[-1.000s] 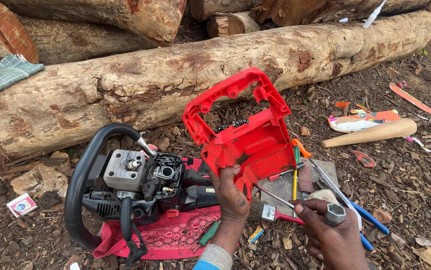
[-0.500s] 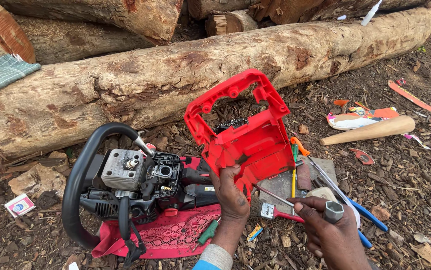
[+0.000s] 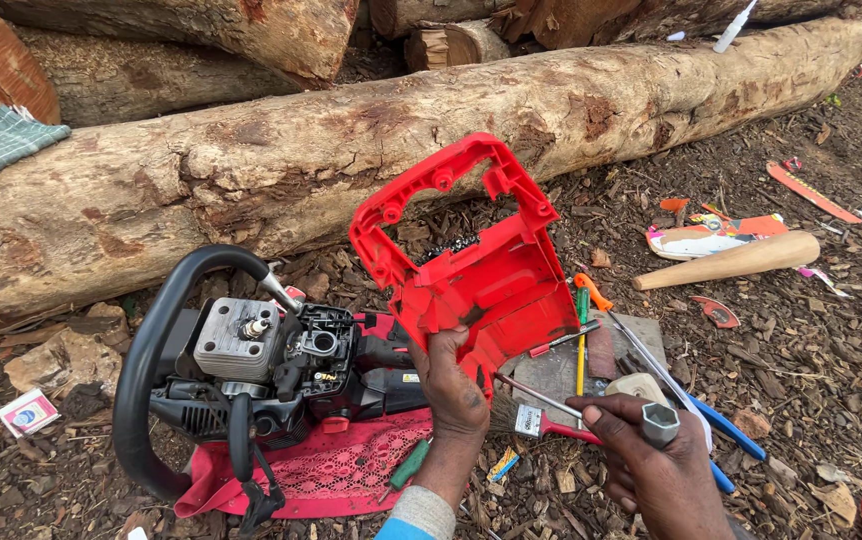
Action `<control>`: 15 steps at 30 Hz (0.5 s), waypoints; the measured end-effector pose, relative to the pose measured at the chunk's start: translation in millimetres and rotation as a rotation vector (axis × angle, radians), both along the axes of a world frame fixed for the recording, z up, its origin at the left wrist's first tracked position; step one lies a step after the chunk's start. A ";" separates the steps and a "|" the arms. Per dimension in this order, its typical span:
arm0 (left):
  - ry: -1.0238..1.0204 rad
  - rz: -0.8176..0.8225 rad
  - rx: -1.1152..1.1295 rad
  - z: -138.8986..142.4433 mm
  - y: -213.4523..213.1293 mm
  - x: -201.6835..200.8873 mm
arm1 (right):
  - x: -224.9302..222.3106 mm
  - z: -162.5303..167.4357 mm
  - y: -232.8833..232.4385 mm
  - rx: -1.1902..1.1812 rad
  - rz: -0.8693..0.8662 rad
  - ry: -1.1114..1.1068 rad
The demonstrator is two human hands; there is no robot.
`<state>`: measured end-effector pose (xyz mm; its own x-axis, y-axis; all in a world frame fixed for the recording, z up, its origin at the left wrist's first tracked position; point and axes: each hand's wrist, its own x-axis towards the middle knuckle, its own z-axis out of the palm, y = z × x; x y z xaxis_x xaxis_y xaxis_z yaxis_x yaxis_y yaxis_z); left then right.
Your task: The person is repairing a red plastic chainsaw part using a metal tool. They repeatedly scrape and clean the interior surfaces of the part while holding it in their hands.
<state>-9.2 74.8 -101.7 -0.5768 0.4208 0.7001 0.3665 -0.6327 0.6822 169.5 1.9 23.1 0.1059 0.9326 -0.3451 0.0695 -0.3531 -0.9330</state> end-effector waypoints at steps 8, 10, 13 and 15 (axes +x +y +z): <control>-0.866 -0.525 0.034 27.3 -2.3 4.5 | 1.0 -0.9 -1.7 0.260 0.319 -0.375; -1.098 -0.645 0.031 36.6 -4.1 4.4 | 0.2 -0.6 -2.1 0.291 0.335 -0.437; -1.093 -0.615 -0.027 46.2 -7.0 3.8 | -2.3 -0.2 -2.8 0.228 0.303 -0.435; -1.054 -0.568 -0.017 50.0 -7.3 2.7 | -4.6 -0.1 -4.0 0.197 0.292 -0.415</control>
